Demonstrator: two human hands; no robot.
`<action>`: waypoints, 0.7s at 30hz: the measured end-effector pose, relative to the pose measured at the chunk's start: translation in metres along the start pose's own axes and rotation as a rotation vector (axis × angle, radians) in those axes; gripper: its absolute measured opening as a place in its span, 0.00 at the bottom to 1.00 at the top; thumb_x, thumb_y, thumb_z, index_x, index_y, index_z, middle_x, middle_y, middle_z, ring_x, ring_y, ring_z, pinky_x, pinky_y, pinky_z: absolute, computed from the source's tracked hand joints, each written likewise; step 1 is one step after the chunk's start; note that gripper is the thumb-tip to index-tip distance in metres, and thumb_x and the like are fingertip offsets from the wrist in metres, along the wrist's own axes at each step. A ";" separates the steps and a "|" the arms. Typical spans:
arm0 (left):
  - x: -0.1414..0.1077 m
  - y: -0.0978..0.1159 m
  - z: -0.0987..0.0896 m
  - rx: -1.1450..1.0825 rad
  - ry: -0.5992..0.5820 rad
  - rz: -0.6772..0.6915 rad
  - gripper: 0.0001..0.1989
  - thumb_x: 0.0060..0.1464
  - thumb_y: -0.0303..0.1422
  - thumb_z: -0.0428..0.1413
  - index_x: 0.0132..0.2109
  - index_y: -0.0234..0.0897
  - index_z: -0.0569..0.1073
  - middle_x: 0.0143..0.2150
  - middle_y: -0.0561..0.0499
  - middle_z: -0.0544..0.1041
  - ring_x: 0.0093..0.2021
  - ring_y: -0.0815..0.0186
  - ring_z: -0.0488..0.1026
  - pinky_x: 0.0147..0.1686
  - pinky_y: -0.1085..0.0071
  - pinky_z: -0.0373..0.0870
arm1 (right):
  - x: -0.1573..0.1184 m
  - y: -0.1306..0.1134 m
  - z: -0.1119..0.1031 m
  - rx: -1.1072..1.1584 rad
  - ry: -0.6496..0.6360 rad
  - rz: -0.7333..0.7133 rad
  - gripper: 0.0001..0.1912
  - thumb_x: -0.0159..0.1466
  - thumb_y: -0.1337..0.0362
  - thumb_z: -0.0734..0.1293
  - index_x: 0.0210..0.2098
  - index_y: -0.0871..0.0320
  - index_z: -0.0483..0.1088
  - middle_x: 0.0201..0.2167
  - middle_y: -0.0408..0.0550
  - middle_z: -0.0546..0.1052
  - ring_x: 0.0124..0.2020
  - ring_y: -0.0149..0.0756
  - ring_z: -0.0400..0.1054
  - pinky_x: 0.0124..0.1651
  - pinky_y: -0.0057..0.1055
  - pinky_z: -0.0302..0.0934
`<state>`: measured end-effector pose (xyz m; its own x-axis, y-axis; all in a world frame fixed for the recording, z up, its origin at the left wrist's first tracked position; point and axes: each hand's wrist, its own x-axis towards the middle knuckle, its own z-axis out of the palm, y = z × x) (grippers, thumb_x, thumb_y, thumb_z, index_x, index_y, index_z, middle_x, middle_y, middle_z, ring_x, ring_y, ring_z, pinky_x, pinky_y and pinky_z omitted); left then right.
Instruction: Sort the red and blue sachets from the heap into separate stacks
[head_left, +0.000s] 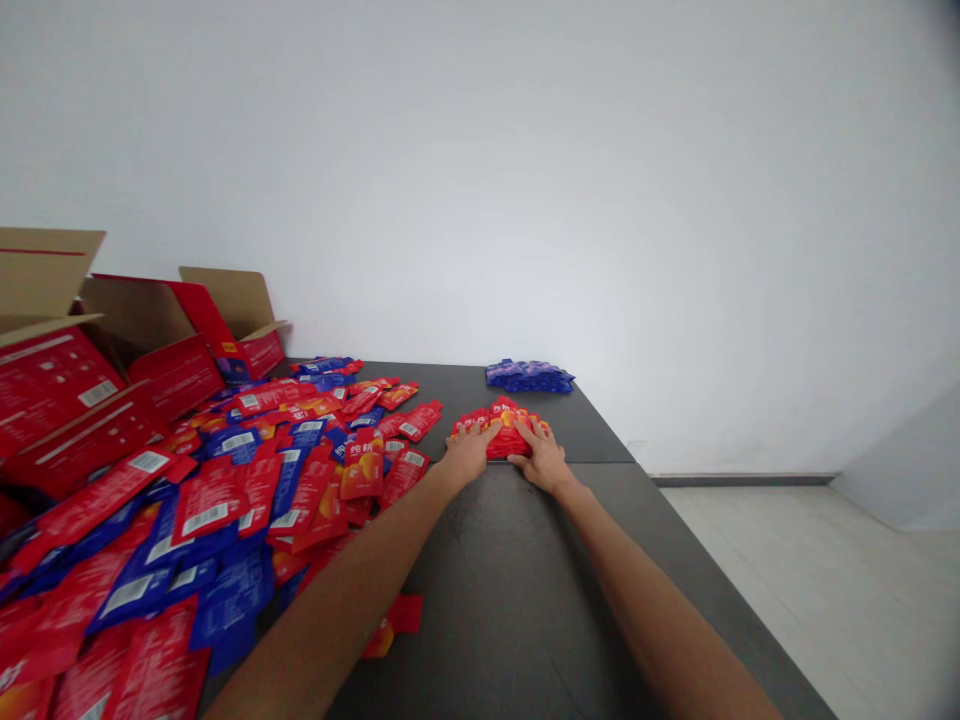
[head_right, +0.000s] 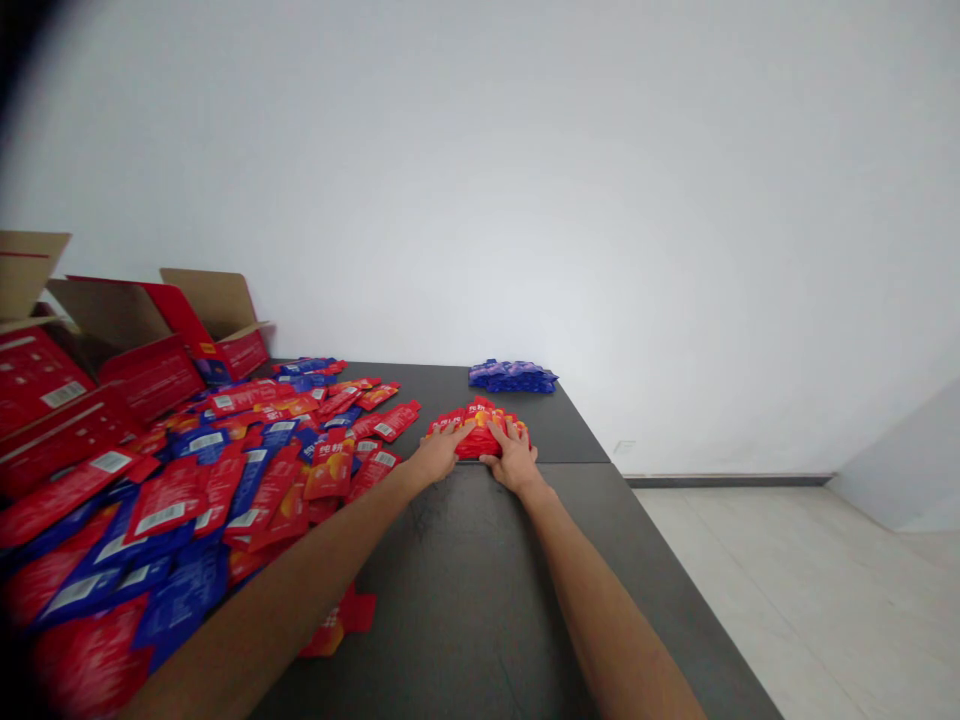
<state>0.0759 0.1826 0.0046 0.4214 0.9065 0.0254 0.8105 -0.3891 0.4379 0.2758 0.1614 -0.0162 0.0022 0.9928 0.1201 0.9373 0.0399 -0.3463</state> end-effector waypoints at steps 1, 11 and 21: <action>0.004 -0.003 -0.002 0.008 -0.005 -0.006 0.36 0.59 0.31 0.51 0.71 0.56 0.49 0.73 0.45 0.52 0.70 0.42 0.50 0.63 0.39 0.49 | 0.005 -0.002 0.002 -0.003 0.002 0.007 0.40 0.62 0.51 0.69 0.69 0.39 0.49 0.72 0.52 0.47 0.70 0.62 0.40 0.62 0.63 0.46; 0.053 -0.051 -0.005 0.028 0.039 -0.030 0.40 0.57 0.24 0.50 0.71 0.57 0.47 0.73 0.44 0.50 0.71 0.41 0.46 0.62 0.39 0.48 | 0.068 -0.017 0.025 0.063 0.016 -0.019 0.40 0.61 0.53 0.70 0.69 0.38 0.50 0.72 0.50 0.46 0.69 0.64 0.39 0.60 0.65 0.47; 0.067 -0.082 -0.030 0.014 -0.035 -0.107 0.42 0.56 0.22 0.47 0.72 0.57 0.43 0.75 0.47 0.45 0.72 0.43 0.41 0.65 0.39 0.44 | 0.100 -0.047 0.019 0.060 -0.128 -0.035 0.41 0.63 0.65 0.66 0.70 0.37 0.45 0.73 0.48 0.41 0.71 0.62 0.35 0.60 0.63 0.49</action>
<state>0.0259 0.2804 -0.0028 0.3460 0.9367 -0.0527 0.8571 -0.2928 0.4239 0.2258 0.2604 -0.0053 -0.0779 0.9969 0.0145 0.9136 0.0772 -0.3993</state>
